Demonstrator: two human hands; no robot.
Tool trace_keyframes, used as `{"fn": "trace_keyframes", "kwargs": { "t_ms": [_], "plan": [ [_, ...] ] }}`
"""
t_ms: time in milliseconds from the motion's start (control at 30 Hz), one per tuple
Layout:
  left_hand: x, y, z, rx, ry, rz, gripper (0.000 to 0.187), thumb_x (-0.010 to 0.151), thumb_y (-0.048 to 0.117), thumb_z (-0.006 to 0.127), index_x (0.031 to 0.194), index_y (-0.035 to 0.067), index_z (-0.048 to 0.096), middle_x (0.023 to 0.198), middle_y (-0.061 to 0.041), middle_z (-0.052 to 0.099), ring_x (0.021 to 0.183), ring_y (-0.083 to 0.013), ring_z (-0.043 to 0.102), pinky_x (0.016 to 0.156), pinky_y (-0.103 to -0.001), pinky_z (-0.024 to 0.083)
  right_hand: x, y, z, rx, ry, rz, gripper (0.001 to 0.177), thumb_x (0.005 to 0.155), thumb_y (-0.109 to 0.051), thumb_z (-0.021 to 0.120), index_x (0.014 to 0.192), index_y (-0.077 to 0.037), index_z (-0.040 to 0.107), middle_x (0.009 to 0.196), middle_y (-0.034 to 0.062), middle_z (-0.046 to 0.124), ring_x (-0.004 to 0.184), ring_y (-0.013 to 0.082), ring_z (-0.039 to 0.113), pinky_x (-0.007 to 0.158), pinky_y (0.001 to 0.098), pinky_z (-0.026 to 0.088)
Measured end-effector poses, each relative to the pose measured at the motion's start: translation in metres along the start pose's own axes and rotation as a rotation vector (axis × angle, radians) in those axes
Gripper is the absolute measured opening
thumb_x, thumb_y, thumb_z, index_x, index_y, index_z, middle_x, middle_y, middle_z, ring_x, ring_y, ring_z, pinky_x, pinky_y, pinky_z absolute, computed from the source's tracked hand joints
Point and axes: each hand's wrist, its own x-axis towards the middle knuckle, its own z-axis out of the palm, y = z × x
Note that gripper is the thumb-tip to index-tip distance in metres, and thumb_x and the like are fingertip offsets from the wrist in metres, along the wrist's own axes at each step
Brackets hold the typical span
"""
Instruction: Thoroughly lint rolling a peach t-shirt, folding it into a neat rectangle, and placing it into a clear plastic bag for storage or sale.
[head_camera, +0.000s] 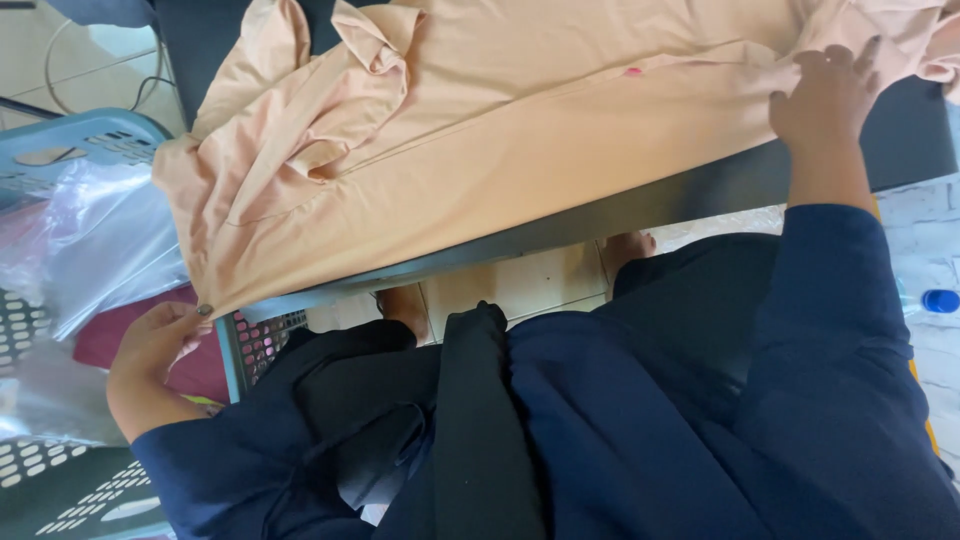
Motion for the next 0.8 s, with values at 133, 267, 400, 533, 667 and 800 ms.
{"fn": "trace_keyframes", "kwargs": {
  "t_ms": [133, 267, 400, 533, 667, 800],
  "plan": [
    [-0.011, 0.007, -0.003, 0.074, 0.011, 0.032, 0.022, 0.097, 0.029, 0.075, 0.099, 0.011, 0.063, 0.093, -0.007, 0.066, 0.088, -0.0212, 0.061, 0.084, -0.037, 0.047, -0.012, -0.086, 0.020, 0.450, 0.152, -0.436, 0.042, 0.094, -0.020, 0.073, 0.132, -0.004, 0.068, 0.124, 0.0168, 0.065, 0.107, 0.0333, 0.063, 0.091, 0.0468, 0.046],
    [-0.001, -0.007, -0.008, -0.016, -0.009, 0.126, 0.020, 0.095, 0.023, 0.078, 0.092, 0.013, 0.061, 0.083, -0.003, 0.063, 0.080, -0.0155, 0.058, 0.077, -0.031, 0.045, -0.041, -0.218, 0.001, 0.833, -0.239, -0.331, 0.040, 0.093, -0.021, 0.073, 0.132, -0.016, 0.065, 0.129, 0.0016, 0.068, 0.114, 0.0189, 0.065, 0.095, 0.0346, 0.050],
    [-0.009, -0.005, -0.014, -0.026, 0.038, 0.126, 0.018, 0.091, 0.019, 0.078, 0.086, 0.015, 0.062, 0.087, 0.000, 0.067, 0.085, -0.0139, 0.059, 0.080, -0.031, 0.042, -0.055, -0.334, 0.009, 1.375, -0.595, -0.388, 0.045, 0.092, -0.008, 0.068, 0.135, -0.016, 0.059, 0.136, 0.0081, 0.065, 0.112, 0.0175, 0.069, 0.080, 0.0260, 0.059],
    [-0.010, 0.000, -0.014, 0.045, 0.037, 0.070, 0.016, 0.092, 0.021, 0.077, 0.086, 0.014, 0.064, 0.092, -0.002, 0.070, 0.092, -0.0179, 0.060, 0.084, -0.037, 0.042, -0.056, -0.441, 0.024, 2.022, -1.021, -0.038, 0.065, 0.092, -0.010, 0.064, 0.154, -0.021, 0.047, 0.132, 0.0171, 0.065, 0.112, 0.0281, 0.069, 0.090, 0.0361, 0.060],
    [0.028, -0.009, -0.012, 0.207, 0.080, 0.188, 0.048, 0.080, 0.029, 0.079, 0.121, 0.007, 0.067, 0.121, -0.008, 0.071, 0.112, -0.0249, 0.066, 0.095, -0.039, 0.049, -0.044, -0.502, 0.022, 2.190, -1.016, 0.313, 0.056, 0.079, -0.018, 0.074, 0.131, -0.026, 0.058, 0.106, 0.0166, 0.063, 0.094, 0.0296, 0.068, 0.078, 0.0385, 0.058],
    [0.020, 0.028, 0.014, 0.151, 0.339, 0.488, 0.043, 0.087, 0.033, 0.074, 0.120, 0.008, 0.064, 0.124, -0.009, 0.062, 0.108, -0.0279, 0.062, 0.086, -0.045, 0.048, -0.033, -0.522, 0.020, 2.182, -0.952, 0.457, 0.027, 0.073, -0.036, 0.070, 0.090, -0.017, 0.064, 0.113, 0.0064, 0.067, 0.106, 0.0237, 0.067, 0.084, 0.0376, 0.054]
  ]
}}
